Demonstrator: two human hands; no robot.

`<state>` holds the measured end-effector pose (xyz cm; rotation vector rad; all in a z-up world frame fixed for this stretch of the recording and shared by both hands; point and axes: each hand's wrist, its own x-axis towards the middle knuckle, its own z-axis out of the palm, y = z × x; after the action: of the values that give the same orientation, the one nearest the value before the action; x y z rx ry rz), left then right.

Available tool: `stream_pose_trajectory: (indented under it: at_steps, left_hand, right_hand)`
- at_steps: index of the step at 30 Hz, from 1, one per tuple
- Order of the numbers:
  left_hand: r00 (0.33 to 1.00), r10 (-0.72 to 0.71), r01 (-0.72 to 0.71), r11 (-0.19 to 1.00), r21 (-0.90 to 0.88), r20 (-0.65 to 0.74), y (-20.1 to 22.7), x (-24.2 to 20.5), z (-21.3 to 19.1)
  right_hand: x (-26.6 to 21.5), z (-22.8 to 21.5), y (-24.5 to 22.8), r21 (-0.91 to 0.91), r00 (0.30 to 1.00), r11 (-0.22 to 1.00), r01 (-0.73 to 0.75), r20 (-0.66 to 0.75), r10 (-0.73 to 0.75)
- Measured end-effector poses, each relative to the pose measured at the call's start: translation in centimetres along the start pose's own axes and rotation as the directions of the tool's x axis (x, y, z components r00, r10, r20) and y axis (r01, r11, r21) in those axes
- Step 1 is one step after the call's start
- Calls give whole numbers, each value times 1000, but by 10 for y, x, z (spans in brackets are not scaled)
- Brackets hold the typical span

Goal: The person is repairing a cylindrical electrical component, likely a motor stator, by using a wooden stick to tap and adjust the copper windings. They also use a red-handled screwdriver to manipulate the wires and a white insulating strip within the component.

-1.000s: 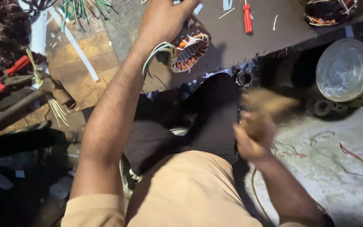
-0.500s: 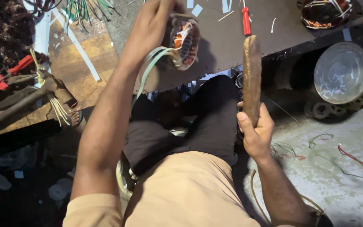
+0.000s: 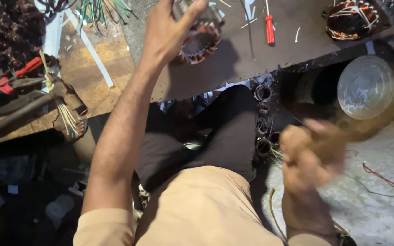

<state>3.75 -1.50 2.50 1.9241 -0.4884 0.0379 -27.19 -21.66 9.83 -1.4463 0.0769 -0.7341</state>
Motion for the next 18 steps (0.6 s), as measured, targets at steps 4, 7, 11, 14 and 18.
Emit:
stream_pose_trajectory:
  at_steps: [4,7,11,14,18]
  left_hand:
    - [984,-170,169,985,17,50,-1,27,18]
    - [1000,-14,11,992,128,26,4,35,25]
    - [983,-157,136,971,194,94,16,45,33]
    - [997,-47,32,974,222,64,12,35,38]
    - [997,-72,61,969,240,40,19,34,34]
  right_hand:
    - [-22,-3,20,-388,933,850,355,209,-294]
    - [3,9,71,-715,836,444,539,516,-184]
    - [2,22,54,-677,884,713,-184,204,422]
    - [-17,20,42,-54,992,990,-128,9,129]
    - [-14,46,79,-654,967,751,96,241,86]
